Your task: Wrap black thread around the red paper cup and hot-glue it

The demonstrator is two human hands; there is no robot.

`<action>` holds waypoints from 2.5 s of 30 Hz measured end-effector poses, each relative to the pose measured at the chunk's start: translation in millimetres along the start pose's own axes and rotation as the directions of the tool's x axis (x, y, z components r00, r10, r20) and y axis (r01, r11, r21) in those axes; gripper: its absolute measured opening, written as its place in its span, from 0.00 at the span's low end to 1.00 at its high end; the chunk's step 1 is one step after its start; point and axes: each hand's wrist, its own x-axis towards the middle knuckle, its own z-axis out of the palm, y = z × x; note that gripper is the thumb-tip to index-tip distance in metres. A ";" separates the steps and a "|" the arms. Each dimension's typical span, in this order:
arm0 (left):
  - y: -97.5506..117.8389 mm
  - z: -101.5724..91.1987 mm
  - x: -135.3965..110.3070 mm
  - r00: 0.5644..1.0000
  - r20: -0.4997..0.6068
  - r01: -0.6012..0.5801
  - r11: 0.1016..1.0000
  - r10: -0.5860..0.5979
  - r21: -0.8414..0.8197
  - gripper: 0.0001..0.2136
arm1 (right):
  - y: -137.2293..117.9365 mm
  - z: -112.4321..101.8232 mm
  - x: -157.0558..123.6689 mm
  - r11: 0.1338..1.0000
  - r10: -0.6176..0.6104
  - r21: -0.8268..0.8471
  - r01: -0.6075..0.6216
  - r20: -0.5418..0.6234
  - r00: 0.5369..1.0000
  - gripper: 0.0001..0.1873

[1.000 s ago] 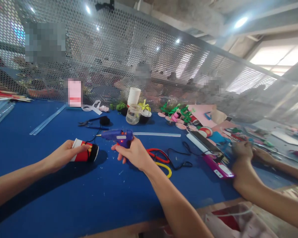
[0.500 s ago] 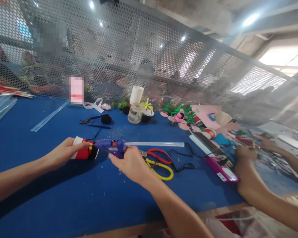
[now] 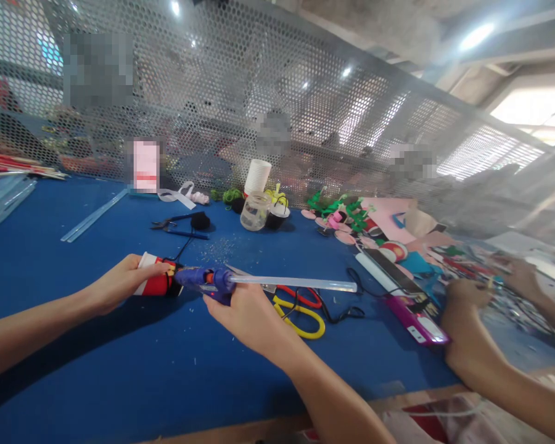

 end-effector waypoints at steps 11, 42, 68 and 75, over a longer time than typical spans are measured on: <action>-1.1 0.1 1.5 1.000 0.004 0.004 0.997 -0.004 -0.074 0.14 | 3.0 2.8 -1.1 0.989 -0.062 -0.133 0.058 -0.026 0.998 0.08; -1.9 1.2 1.0 1.000 0.019 0.001 0.994 0.001 -0.107 0.14 | 2.2 2.0 -3.2 0.986 -0.114 -0.124 0.110 -0.028 0.993 0.06; 0.1 -0.9 -2.3 0.992 0.067 -0.122 0.974 0.111 0.192 0.15 | -5.3 -5.4 1.6 0.994 0.109 -0.033 -0.108 0.000 0.994 0.10; -2.6 -1.0 -2.1 0.991 0.074 -0.130 0.965 0.116 0.229 0.15 | -5.6 -3.9 9.4 0.990 0.133 -0.036 -0.134 -0.028 0.991 0.10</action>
